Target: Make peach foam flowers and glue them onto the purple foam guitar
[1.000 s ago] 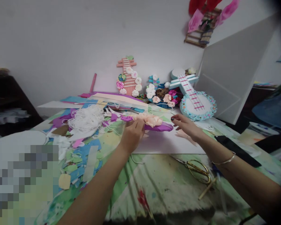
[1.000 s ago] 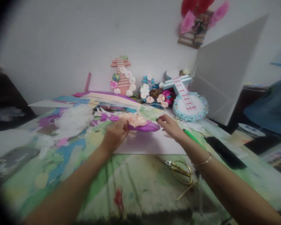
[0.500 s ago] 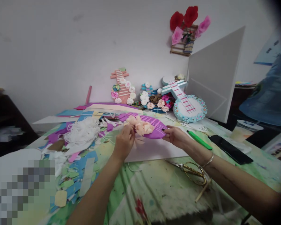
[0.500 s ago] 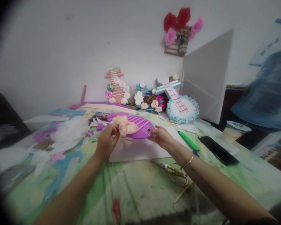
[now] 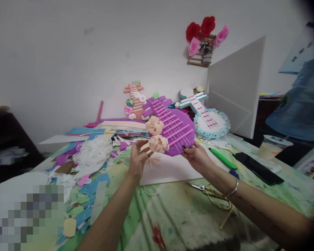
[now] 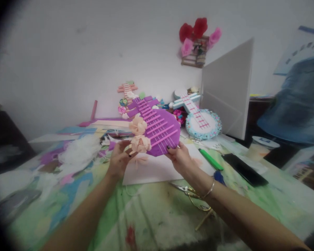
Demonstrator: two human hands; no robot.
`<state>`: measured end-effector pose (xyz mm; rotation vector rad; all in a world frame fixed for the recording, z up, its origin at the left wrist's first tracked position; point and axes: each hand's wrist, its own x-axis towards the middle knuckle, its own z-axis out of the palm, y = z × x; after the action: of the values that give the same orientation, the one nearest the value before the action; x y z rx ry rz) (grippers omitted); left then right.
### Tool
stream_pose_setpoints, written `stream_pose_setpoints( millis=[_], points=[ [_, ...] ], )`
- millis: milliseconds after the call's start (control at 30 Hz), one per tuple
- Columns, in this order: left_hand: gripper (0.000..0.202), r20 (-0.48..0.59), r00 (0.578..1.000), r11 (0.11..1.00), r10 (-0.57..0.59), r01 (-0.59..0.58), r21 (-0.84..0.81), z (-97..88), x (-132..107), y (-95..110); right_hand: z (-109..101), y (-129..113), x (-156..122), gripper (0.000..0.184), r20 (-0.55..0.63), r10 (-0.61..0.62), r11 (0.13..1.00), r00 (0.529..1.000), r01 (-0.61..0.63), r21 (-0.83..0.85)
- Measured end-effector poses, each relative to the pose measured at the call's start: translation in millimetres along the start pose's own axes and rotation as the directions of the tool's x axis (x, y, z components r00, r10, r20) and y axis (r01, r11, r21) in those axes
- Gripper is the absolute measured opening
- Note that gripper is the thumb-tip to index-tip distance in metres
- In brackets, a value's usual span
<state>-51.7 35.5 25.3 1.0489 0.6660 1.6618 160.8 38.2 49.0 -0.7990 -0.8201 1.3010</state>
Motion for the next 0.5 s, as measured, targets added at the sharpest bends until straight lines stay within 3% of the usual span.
stream_pose_setpoints(
  millis=[167,367,500],
  points=[
    [0.047,0.222,0.97,0.988,-0.103,0.125,-0.087,0.3,-5,2,3,3,-3,0.042,0.039,-0.039,0.999,0.998,0.04,-0.007],
    [0.054,0.295,0.953,0.984,-0.072,0.117,-0.137,2.6,-7,5,4,7,-9,0.042,0.001,-0.037,0.999,0.999,0.037,-0.007],
    [0.061,0.286,0.95,0.984,-0.126,0.156,-0.085,11.4,-9,-6,9,12,-18,0.041,-0.009,-0.029,0.999,1.0,0.029,0.024]
  ],
)
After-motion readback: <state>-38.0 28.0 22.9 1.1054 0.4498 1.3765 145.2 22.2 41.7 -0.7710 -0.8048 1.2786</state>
